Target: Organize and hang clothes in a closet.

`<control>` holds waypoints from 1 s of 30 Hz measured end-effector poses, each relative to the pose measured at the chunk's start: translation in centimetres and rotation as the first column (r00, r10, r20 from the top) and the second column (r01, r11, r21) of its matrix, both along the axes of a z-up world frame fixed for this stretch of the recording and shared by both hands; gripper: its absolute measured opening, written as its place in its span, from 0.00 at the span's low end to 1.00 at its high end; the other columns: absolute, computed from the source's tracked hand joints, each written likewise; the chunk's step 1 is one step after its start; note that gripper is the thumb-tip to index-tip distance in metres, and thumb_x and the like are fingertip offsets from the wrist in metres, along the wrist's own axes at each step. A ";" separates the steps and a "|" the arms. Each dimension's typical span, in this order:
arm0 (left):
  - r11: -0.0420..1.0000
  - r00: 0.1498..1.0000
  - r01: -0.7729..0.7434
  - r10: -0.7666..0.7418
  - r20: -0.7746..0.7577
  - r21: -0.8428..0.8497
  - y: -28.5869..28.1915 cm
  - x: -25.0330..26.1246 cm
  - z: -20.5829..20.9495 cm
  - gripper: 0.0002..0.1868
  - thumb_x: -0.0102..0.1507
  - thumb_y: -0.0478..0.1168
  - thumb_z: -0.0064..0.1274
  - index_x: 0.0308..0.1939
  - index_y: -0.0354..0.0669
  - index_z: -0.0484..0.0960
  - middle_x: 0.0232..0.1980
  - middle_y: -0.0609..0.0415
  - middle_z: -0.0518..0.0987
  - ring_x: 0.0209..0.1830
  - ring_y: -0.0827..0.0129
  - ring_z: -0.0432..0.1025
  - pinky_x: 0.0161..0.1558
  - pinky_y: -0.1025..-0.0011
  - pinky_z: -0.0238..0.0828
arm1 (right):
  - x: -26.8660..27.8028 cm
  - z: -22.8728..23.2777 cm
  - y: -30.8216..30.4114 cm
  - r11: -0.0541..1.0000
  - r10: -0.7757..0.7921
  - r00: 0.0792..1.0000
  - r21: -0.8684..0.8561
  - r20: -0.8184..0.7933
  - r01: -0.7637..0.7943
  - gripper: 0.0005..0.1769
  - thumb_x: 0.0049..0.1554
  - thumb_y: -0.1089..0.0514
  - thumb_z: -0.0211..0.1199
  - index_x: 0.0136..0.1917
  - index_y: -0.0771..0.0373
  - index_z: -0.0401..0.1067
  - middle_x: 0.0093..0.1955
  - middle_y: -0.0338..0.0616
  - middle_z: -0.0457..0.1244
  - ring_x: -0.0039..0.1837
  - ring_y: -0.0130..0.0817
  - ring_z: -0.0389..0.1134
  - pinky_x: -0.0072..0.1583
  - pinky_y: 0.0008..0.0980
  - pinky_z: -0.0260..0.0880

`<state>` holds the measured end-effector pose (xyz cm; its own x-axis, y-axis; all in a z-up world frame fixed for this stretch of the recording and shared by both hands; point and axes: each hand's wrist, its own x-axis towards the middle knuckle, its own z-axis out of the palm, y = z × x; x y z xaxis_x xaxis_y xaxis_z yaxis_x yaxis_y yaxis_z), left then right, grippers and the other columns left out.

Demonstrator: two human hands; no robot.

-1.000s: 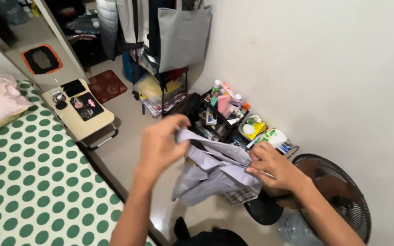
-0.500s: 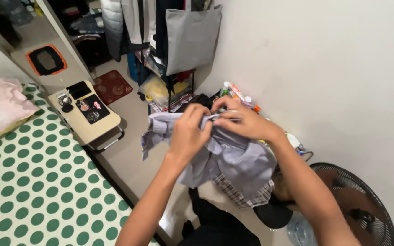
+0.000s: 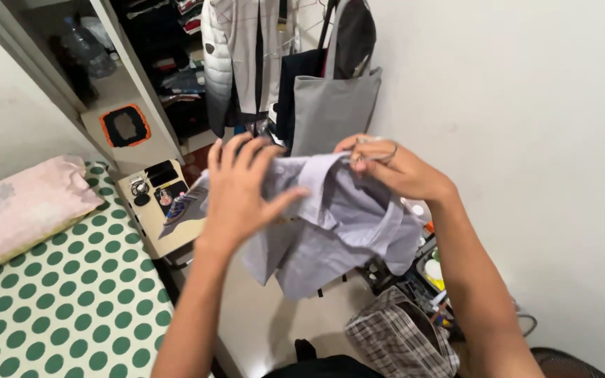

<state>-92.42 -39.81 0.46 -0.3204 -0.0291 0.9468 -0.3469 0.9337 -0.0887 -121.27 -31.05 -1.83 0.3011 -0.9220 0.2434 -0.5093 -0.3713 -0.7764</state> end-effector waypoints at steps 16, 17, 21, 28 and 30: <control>0.855 0.989 -0.068 -0.010 0.149 0.514 -17.7 5.2 -3.8 0.10 0.67 0.45 0.60 0.36 0.45 0.83 0.30 0.53 0.74 0.27 0.56 0.72 0.29 0.59 0.63 | -2.0 -5.5 -7.4 0.927 -0.266 0.958 0.301 0.110 0.223 0.21 0.59 0.61 0.66 0.64 0.66 0.72 0.55 0.38 0.68 0.58 0.26 0.66 0.61 0.28 0.68; 0.853 0.984 -0.066 -0.029 0.173 0.518 -18.3 5.5 -4.1 0.10 0.67 0.46 0.60 0.37 0.45 0.83 0.30 0.53 0.74 0.28 0.56 0.72 0.28 0.60 0.62 | -1.7 -6.2 -7.7 0.933 -0.306 0.946 0.232 0.108 0.275 0.16 0.59 0.63 0.65 0.61 0.68 0.74 0.54 0.40 0.67 0.56 0.27 0.66 0.59 0.29 0.69; 0.877 0.974 -0.034 -0.079 0.213 0.479 -21.1 6.1 -5.6 0.11 0.66 0.47 0.59 0.37 0.44 0.81 0.32 0.53 0.74 0.31 0.56 0.73 0.30 0.60 0.64 | 1.3 -6.4 -9.3 0.875 -0.477 0.865 -0.005 0.155 0.484 0.08 0.58 0.66 0.63 0.52 0.69 0.77 0.51 0.40 0.67 0.51 0.25 0.70 0.52 0.27 0.73; 0.907 0.978 -0.101 0.015 0.209 0.408 -23.5 7.2 -5.8 0.12 0.69 0.48 0.58 0.37 0.46 0.80 0.33 0.54 0.76 0.30 0.54 0.74 0.29 0.59 0.65 | 4.4 -3.9 -8.5 0.627 -0.696 0.717 -0.507 -0.024 0.591 0.07 0.59 0.68 0.69 0.53 0.66 0.78 0.50 0.40 0.67 0.52 0.29 0.70 0.54 0.28 0.71; 0.909 0.965 -0.164 0.068 0.252 0.382 -23.8 7.5 -5.5 0.13 0.69 0.48 0.59 0.36 0.44 0.80 0.33 0.53 0.76 0.30 0.54 0.74 0.29 0.59 0.65 | 4.1 -3.8 -7.9 0.638 -0.671 0.735 -0.432 0.095 0.637 0.10 0.64 0.58 0.68 0.54 0.66 0.73 0.58 0.45 0.62 0.58 0.33 0.68 0.57 0.29 0.76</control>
<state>-84.95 -63.60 -5.05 -0.4966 -0.4367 0.7501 -0.4696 0.8620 0.1909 -117.21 -38.93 -5.66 -0.3102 -0.6979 0.6455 -0.7897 -0.1889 -0.5837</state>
